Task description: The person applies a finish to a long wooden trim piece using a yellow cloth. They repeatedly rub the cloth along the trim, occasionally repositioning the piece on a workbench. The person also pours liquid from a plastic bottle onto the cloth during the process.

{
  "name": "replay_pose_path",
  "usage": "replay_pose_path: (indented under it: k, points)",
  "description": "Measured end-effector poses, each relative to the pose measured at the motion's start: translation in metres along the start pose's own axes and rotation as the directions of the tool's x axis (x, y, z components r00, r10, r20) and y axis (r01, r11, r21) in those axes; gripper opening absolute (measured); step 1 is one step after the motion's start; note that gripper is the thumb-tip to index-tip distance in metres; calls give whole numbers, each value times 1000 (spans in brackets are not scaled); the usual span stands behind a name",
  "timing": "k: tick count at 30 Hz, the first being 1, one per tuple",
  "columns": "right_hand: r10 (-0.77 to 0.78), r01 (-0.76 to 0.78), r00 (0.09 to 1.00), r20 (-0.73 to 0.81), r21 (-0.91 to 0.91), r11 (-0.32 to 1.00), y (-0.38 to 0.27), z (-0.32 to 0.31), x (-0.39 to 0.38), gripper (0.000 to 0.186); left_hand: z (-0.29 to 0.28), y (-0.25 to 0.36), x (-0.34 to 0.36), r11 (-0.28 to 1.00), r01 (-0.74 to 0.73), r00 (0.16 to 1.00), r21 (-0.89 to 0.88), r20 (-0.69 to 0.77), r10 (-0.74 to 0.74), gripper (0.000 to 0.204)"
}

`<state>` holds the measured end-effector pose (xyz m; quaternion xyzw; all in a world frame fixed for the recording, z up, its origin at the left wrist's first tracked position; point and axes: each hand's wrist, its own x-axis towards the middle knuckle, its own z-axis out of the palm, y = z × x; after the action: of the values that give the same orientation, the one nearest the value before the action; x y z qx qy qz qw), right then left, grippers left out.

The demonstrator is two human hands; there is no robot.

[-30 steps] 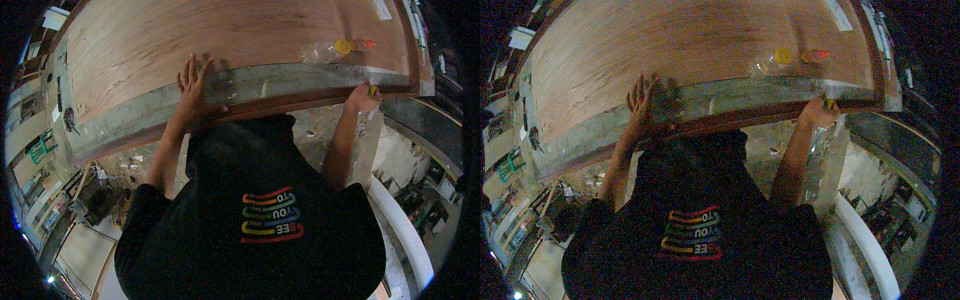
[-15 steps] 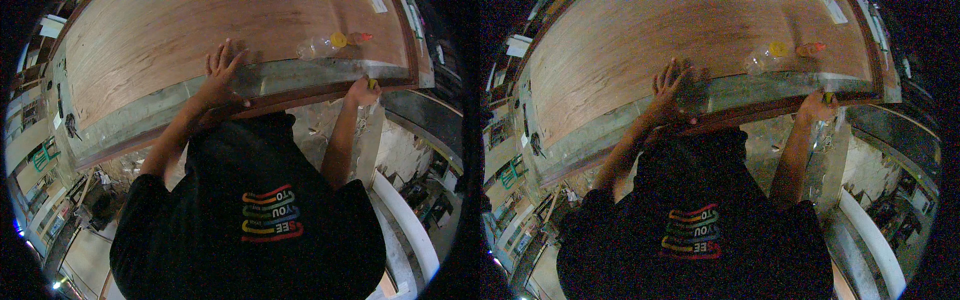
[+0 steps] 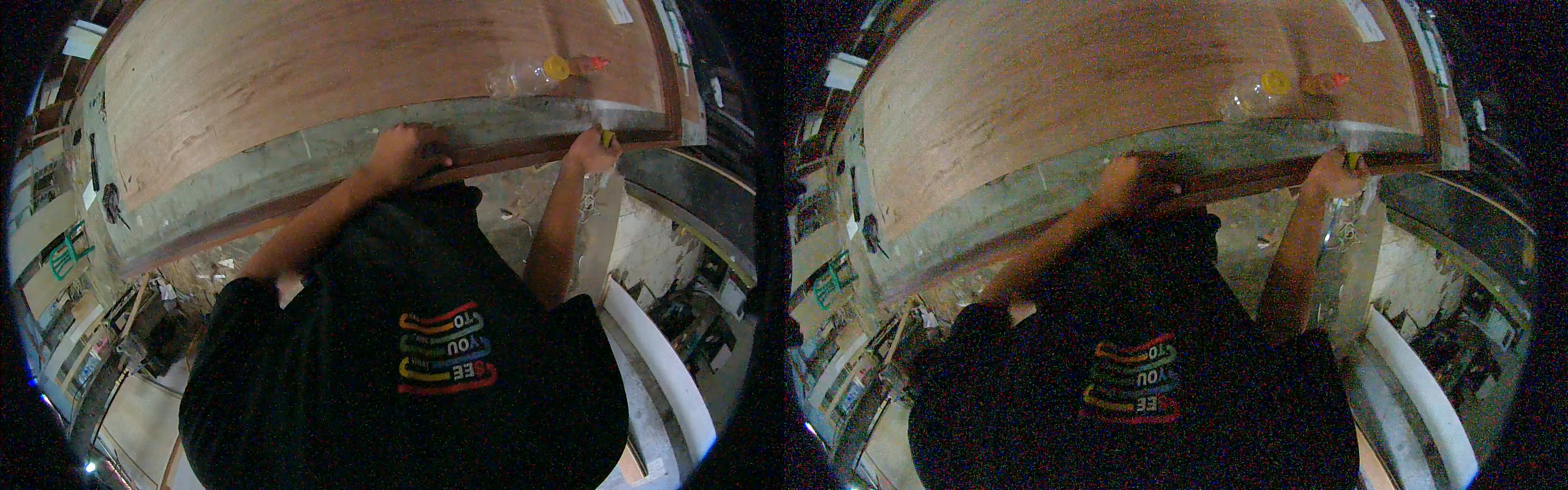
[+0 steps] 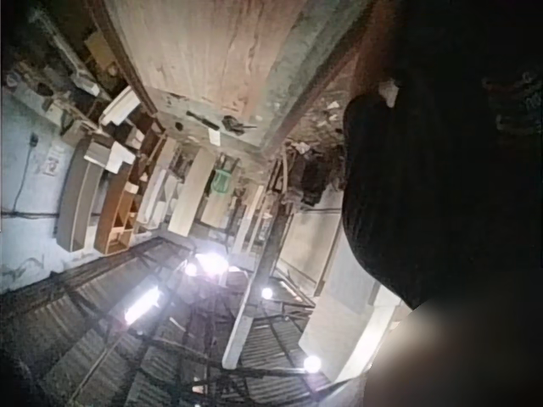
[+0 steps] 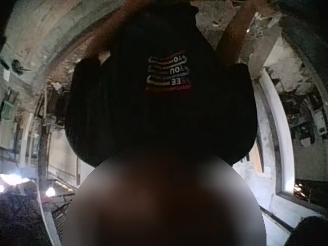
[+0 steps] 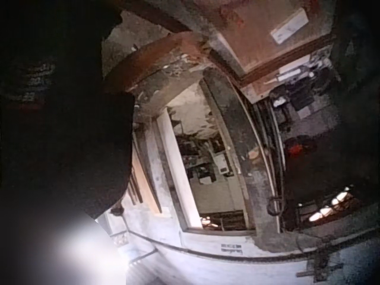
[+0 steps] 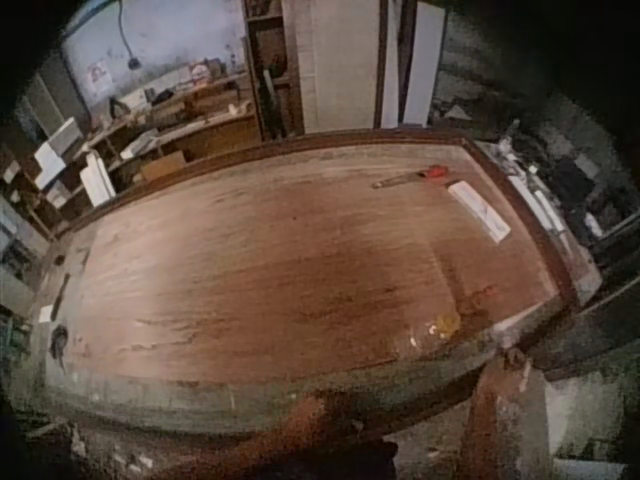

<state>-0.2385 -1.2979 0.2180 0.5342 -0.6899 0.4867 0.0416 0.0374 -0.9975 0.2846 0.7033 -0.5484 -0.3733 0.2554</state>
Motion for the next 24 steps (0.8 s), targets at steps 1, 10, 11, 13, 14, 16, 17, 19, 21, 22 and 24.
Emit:
replay_pose_path:
  k: [1, 10, 11, 13, 14, 16, 17, 19, 21, 22, 24]
  points:
    - [11, -10, 1000, 9, -10, 1000, -2, -2, 0, 49, -1, 1, 1, 1000, -13, 1000, 25, -3, 13, 35]
    - [54, -55, 998, 12, 119, 991, -6, -4, -1, 47, 19, 4, 11, 1000, -14, 1000, 20, -19, 15, 26]
    - [51, -53, 998, 37, 72, 996, -2, -3, 0, 48, 23, 4, 14, 999, -47, 999, 7, 8, 47, 28]
    - [19, -17, 998, 59, -43, 999, 5, -3, 2, 53, 26, 3, 19, 991, -129, 989, -22, 69, 131, 33]
    - [51, -54, 996, 79, 36, 998, 7, -1, -1, 57, 26, 2, 21, 965, -263, 963, -11, 55, 263, 35]
    - [65, -74, 989, 129, 66, 995, 9, -1, -1, 61, 24, 1, 23, 841, -541, 841, -5, 28, 541, 40]
    - [45, -46, 989, 144, 4, 999, 7, 0, -2, 59, 21, 1, 21, 866, -499, 865, -8, 58, 499, 45]
    - [32, -20, 988, 149, -79, 997, -1, 1, -12, 57, 15, 0, 13, 891, -450, 886, -58, 96, 454, 55]
    - [167, -189, 971, 173, 122, 974, -14, -1, -18, 55, 11, 3, 9, 898, -431, 888, -92, 134, 440, 62]
    - [166, -202, 975, 148, 281, 938, -23, -2, -20, 54, 9, 5, 8, 901, -428, 887, -76, 156, 434, 65]
    - [48, -43, 995, 85, -50, 998, -37, -10, -21, 50, 9, 10, 11, 899, -434, 877, -67, 196, 438, 70]
